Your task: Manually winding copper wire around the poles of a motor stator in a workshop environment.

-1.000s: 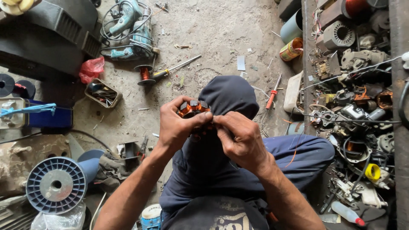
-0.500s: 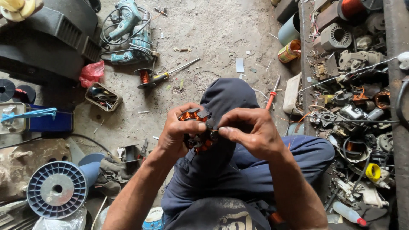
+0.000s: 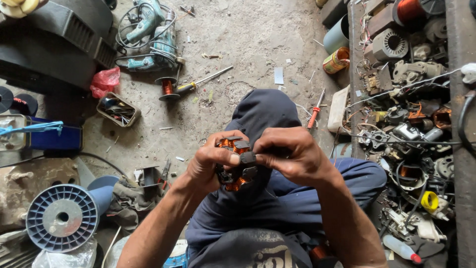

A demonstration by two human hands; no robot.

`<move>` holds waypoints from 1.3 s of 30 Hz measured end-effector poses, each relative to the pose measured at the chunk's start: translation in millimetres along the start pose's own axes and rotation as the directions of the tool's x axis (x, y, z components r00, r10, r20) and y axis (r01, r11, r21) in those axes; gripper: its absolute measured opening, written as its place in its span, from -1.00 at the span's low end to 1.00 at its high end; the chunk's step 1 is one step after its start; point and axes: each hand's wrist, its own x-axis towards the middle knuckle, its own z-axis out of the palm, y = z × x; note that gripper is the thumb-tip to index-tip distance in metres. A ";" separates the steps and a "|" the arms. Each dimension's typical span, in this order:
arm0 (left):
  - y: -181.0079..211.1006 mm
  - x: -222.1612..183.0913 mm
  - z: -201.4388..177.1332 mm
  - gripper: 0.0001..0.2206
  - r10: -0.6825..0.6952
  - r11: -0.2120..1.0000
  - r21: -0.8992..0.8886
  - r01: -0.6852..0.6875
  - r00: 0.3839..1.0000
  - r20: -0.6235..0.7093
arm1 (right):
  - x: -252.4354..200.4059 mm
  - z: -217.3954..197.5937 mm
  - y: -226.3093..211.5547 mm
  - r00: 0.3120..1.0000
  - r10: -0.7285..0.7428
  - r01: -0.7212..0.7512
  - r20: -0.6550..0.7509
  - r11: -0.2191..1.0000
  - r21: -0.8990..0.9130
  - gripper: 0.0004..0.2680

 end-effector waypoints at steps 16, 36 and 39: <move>15.2 -19.9 7.7 -0.64 0.065 0.748 0.651 -0.125 0.991 0.115 | -23.8 4.5 14.6 0.951 -0.309 0.247 -0.035 0.821 -0.515 -0.94; 5.3 0.0 12.2 -0.50 0.652 0.123 0.868 -0.481 0.698 0.295 | -18.9 31.3 -13.5 0.919 0.034 -0.165 -0.393 0.938 -0.304 -0.88; -0.1 7.0 7.0 -0.51 0.668 0.093 0.862 -0.499 0.673 0.317 | -19.1 32.2 -0.2 0.913 0.028 -0.151 -0.407 0.950 -0.273 -0.88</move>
